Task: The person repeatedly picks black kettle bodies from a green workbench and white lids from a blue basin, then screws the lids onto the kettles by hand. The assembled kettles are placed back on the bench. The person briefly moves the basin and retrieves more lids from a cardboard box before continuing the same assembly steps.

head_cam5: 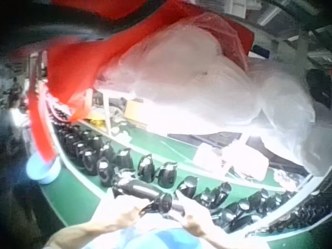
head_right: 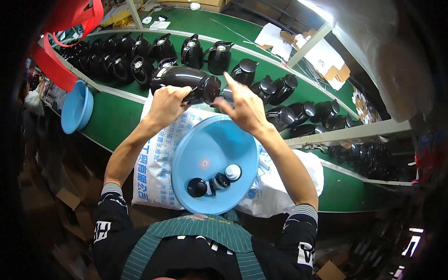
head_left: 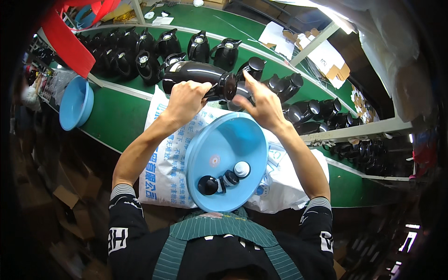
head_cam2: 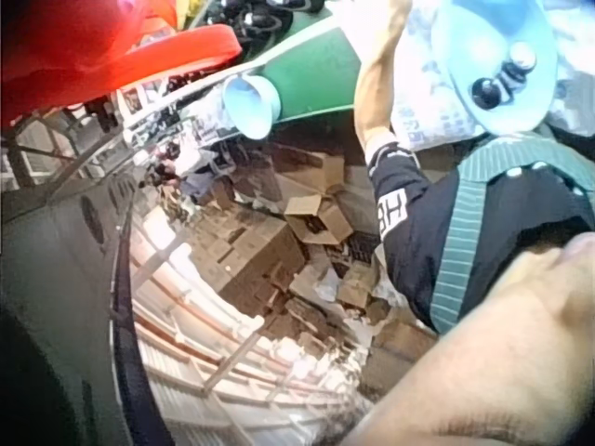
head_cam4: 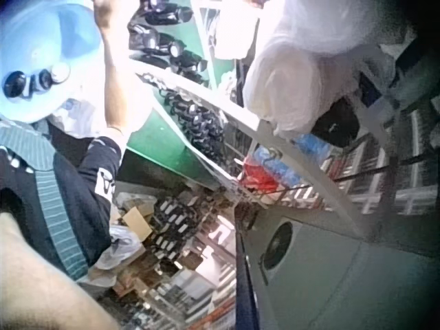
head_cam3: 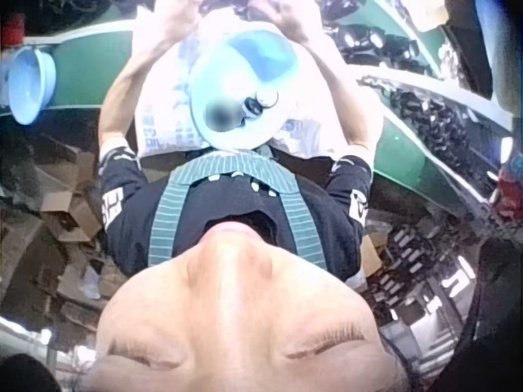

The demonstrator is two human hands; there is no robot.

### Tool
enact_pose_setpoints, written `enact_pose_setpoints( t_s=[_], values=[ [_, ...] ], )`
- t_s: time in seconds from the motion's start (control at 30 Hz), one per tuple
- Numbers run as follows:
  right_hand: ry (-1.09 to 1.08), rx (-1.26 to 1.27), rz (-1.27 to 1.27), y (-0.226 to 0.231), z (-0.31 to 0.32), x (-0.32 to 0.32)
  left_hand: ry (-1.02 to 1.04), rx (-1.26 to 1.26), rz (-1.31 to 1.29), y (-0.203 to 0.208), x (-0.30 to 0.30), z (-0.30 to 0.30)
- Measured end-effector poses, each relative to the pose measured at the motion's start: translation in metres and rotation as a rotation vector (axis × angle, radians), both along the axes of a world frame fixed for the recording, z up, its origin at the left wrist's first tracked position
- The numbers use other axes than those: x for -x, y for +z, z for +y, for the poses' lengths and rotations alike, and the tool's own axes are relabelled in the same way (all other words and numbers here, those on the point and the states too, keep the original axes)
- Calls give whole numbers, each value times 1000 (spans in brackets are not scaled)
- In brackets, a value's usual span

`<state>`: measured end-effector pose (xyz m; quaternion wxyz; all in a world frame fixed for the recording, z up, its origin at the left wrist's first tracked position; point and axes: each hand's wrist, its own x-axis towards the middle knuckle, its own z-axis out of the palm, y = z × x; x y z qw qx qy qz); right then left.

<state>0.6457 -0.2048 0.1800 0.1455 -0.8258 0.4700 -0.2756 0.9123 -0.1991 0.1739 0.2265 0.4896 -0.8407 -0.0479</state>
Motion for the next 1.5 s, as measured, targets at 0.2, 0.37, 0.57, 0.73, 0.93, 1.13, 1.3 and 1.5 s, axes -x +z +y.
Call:
enact_pose_setpoints(
  t_s=[0.2,0.37,0.57,0.73,0.93,1.13,1.3,1.5],
  values=[
    [88,13,-205,-15,-9,-19,-13,41,39,-16,13,1],
    [-301,-958,-1045,-57,-14,-28,-47,337,-57,-49,27,1],
    [-331,-1049,-1252,-77,-9,-19,-130,358,54,-97,5,-57],
    [-236,-889,-803,-59,79,55,95,-281,658,-150,-3,-121],
    [26,-482,478,-195,183,43,118,-439,934,-264,-30,-148],
    [23,-304,713,-252,196,38,22,-744,126,-200,-29,-180],
    [-19,-406,723,-211,181,38,226,-475,462,-180,0,-268],
    [-323,-661,277,-101,168,48,447,-507,98,-219,66,-333]
  ],
)
